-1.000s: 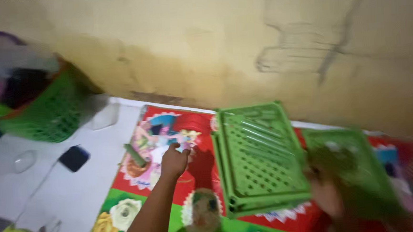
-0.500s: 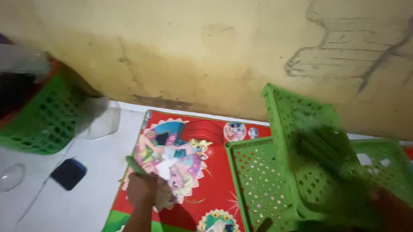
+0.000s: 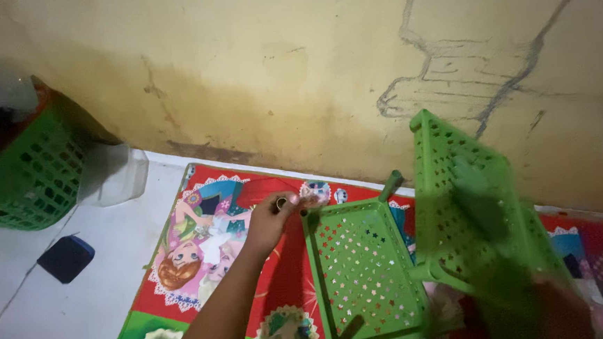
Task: The person assembles a small green plastic storage rack on a bed. They insert cylindrical plastic posts into the corner sockets of perforated trays, press the tiers together, flip and reposition the frame, and attach additional trays to build up the rack tiers.
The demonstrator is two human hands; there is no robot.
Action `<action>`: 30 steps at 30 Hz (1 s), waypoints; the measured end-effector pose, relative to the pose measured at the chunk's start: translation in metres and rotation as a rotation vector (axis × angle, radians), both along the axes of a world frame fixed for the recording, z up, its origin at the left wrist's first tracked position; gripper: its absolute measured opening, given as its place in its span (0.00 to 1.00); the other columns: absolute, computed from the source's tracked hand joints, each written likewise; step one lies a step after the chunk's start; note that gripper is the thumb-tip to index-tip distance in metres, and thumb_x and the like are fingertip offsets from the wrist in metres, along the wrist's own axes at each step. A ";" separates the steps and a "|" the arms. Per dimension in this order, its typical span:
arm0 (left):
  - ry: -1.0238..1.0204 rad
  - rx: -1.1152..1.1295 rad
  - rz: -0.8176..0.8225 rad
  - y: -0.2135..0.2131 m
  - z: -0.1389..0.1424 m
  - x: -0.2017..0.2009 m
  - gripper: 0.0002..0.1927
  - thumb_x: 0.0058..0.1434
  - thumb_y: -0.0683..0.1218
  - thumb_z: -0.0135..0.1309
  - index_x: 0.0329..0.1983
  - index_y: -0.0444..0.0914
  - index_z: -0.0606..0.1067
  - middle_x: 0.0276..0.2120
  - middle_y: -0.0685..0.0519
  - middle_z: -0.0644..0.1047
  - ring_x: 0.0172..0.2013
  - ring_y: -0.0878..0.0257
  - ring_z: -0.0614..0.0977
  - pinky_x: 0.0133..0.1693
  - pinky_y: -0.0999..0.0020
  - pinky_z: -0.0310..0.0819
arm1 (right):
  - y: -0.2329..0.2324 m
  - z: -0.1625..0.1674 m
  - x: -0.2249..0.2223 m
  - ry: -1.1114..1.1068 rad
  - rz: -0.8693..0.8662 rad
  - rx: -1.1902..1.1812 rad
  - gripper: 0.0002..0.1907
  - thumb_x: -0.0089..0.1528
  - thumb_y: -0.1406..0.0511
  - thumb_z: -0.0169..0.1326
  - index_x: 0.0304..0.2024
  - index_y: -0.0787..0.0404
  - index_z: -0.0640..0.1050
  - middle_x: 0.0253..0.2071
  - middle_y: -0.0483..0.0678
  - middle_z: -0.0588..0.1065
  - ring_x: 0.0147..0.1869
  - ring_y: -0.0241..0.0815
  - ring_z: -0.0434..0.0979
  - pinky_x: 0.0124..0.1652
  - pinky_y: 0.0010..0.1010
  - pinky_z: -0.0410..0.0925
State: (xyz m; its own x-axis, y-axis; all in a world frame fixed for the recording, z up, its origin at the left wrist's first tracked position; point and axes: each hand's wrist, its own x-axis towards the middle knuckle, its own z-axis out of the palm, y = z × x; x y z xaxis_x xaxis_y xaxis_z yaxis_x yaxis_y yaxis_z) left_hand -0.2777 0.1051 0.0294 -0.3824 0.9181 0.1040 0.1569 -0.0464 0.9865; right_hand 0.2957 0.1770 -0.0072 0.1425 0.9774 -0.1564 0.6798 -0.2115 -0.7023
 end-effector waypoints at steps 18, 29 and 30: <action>0.597 -0.194 0.228 0.066 0.004 0.036 0.19 0.62 0.57 0.57 0.36 0.36 0.77 0.30 0.38 0.80 0.34 0.39 0.81 0.36 0.46 0.73 | 0.029 -0.004 0.024 0.042 -0.013 -0.094 0.27 0.69 0.52 0.45 0.59 0.65 0.77 0.50 0.62 0.77 0.55 0.59 0.78 0.60 0.49 0.66; 0.509 -0.245 0.193 0.075 0.001 0.036 0.20 0.65 0.59 0.54 0.36 0.38 0.78 0.28 0.41 0.81 0.33 0.43 0.84 0.36 0.48 0.75 | 0.032 -0.009 0.030 -0.003 0.026 -0.167 0.28 0.71 0.52 0.43 0.61 0.66 0.78 0.51 0.61 0.78 0.57 0.56 0.80 0.64 0.46 0.65; 0.543 -0.233 0.189 0.077 0.001 0.034 0.20 0.64 0.59 0.54 0.37 0.37 0.77 0.29 0.40 0.81 0.33 0.43 0.84 0.36 0.48 0.75 | 0.032 -0.010 0.030 0.025 0.002 -0.147 0.28 0.71 0.52 0.43 0.61 0.66 0.78 0.51 0.61 0.78 0.57 0.56 0.80 0.64 0.46 0.65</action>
State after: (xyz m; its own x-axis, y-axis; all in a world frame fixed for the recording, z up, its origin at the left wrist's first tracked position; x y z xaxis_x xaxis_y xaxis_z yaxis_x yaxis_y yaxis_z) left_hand -0.2432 0.1820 0.0307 -0.4897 0.8614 0.1346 0.6236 0.2382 0.7446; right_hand 0.3260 0.2091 -0.0175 0.1353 0.9438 -0.3015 0.6630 -0.3124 -0.6803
